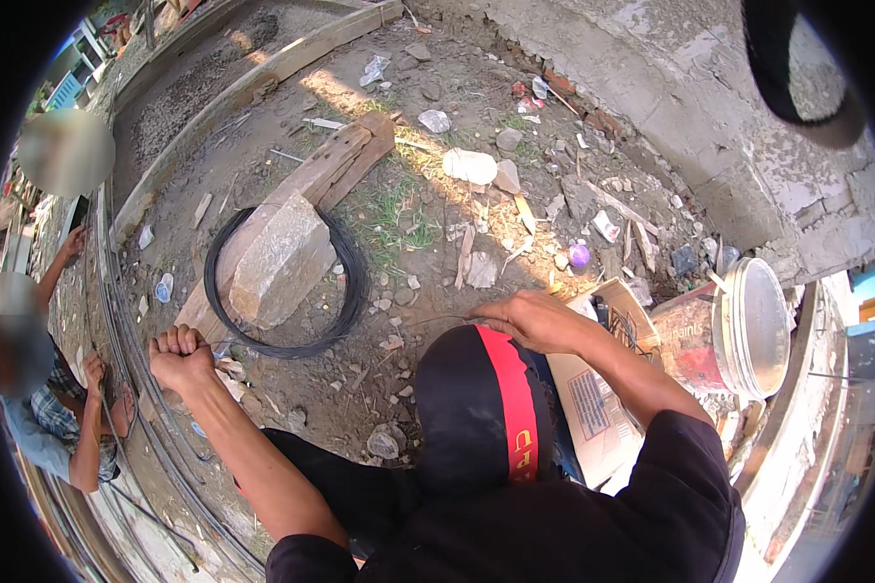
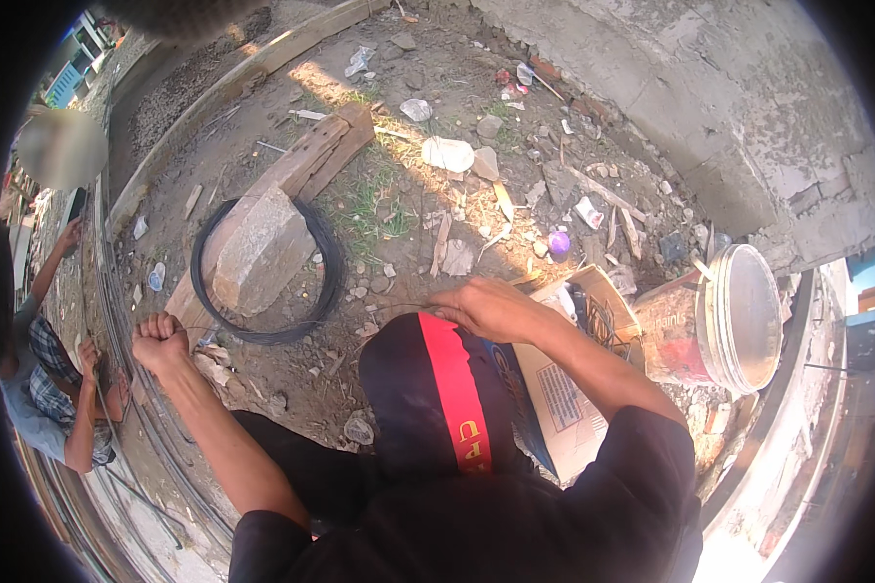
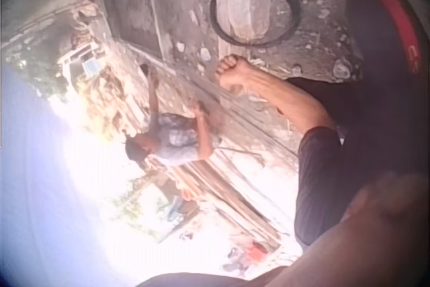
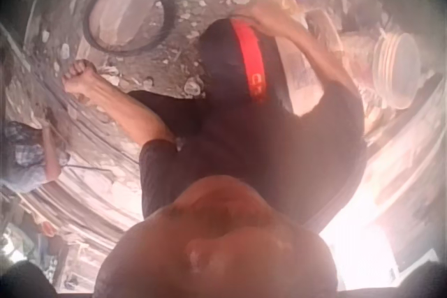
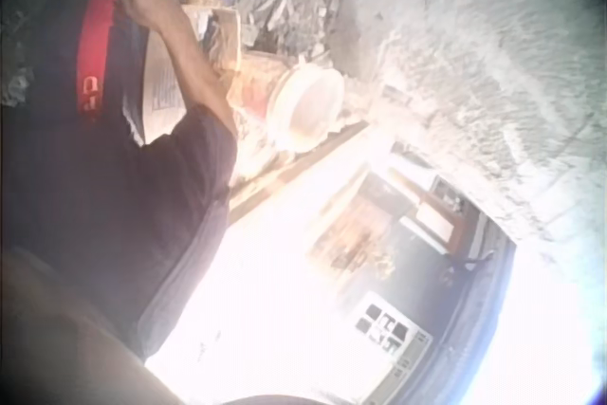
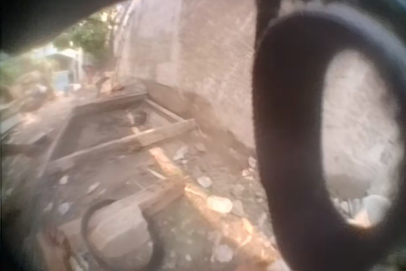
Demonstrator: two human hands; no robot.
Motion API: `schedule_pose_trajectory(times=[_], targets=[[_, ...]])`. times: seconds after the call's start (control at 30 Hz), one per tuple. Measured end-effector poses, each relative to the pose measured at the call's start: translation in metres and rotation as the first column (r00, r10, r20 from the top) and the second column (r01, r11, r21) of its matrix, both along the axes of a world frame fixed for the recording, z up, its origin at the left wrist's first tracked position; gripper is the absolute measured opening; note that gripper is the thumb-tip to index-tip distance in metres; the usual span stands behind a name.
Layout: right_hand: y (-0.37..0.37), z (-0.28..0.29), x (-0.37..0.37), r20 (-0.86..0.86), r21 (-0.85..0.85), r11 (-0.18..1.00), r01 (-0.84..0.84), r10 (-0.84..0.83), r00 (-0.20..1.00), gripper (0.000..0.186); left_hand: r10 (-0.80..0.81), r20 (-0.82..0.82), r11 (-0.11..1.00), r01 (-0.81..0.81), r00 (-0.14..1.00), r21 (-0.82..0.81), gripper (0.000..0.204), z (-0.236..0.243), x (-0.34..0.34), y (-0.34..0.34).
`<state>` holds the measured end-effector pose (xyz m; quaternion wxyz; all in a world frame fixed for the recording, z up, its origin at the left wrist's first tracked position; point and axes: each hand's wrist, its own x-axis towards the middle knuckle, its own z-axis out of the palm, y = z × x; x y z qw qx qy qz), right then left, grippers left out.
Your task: The person bends thin metal rods into rectangular shapes by hand, using a wooden block as a guide. They then stack the finished pieces together. Another person is seen working with similar rods in the background.
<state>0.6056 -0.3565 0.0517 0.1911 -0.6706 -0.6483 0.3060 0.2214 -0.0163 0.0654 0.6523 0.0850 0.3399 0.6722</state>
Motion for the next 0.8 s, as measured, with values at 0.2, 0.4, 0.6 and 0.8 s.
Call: schedule_pose_trajectory(times=[0.2,0.4,0.6,0.8], targets=[[-0.025,-0.025,0.007,-0.309,0.082,0.997,0.002,0.024,0.951,0.030,-0.040,0.147,0.996,0.027,0.988,0.088,0.048,-0.016,-0.008,0.018],[-0.017,-0.039,0.020,-0.497,-0.232,0.973,0.011,-0.128,0.858,0.028,-0.165,0.192,0.959,0.112,0.967,0.259,0.044,-0.029,-0.006,0.022],[0.064,0.007,-0.015,0.237,0.157,0.988,0.014,-0.051,0.970,0.061,-0.073,-0.053,0.987,0.079,0.996,0.142,0.045,0.012,0.105,-0.053],[0.117,-0.002,-0.064,-0.059,-0.035,0.952,-0.303,0.301,0.952,0.036,-0.083,0.008,0.980,0.081,0.996,0.180,0.044,0.022,0.112,-0.059]])
